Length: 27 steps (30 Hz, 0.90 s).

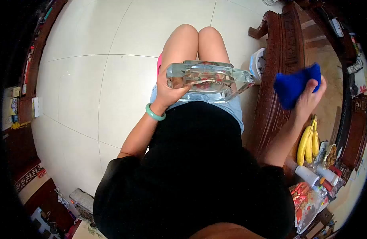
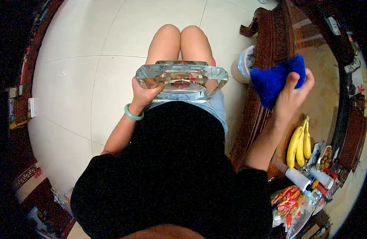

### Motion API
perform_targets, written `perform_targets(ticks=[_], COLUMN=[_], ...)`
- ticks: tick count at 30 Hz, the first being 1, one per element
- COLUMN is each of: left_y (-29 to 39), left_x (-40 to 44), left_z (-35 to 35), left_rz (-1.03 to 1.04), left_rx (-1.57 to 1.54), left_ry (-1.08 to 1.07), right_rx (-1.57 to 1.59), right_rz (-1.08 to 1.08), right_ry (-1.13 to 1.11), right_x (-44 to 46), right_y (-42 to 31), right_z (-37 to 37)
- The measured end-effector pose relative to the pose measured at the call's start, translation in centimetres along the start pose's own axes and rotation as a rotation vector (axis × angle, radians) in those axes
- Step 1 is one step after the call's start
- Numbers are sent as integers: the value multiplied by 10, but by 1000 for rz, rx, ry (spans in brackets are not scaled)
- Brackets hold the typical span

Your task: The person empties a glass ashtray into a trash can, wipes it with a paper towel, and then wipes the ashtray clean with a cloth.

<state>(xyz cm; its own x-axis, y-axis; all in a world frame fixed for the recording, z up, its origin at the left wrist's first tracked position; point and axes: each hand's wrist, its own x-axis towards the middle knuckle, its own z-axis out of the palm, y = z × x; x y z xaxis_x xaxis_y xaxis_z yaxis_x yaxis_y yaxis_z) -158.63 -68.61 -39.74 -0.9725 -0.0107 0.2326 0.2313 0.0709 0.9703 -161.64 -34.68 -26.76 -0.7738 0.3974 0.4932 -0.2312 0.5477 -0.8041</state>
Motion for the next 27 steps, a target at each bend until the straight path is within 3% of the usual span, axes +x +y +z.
perform_targets(ticks=[1, 3, 5, 7, 10, 14, 17, 20, 21, 24, 27], left_y=[-1, -5, -8, -7, -5, 4, -2, -2, 8, -11, -7], left_x=[-1, -3, -2, -3, -4, -3, -9, -10, -8, -12, -9], left_z=[1, 2, 1, 4, 0, 1, 4, 5, 9, 7, 2], left_rz=[-3, 36, 64, 103, 84, 71, 68, 225, 197, 27, 70], left_rx=[-6, 42, 98, 70, -1, -26, -37, 331, 213, -112, -31], left_ry=[0, 1, 5, 38, 11, 3, 72, 35, 153, 109, 79], right_rx=[19, 322, -8, -118, -85, -131, 84, 67, 62, 127, -124], right_rz=[-23, -93, -297, -661, -638, -645, -669, -819, -767, -700, -552], right_ry=[29, -138, -737, -953, -1084, -1161, -1140, -977, -991, -989, -1121], right_x=[-1, -21, -38, -37, -37, -39, -63, -90, -92, -72, -40], right_y=[-12, -40, -65, -75, -72, -85, -101, -109, -107, -97, -80], right_z=[15, 57, 72, 81, 84, 112, 161, 195, 194, 171, 125])
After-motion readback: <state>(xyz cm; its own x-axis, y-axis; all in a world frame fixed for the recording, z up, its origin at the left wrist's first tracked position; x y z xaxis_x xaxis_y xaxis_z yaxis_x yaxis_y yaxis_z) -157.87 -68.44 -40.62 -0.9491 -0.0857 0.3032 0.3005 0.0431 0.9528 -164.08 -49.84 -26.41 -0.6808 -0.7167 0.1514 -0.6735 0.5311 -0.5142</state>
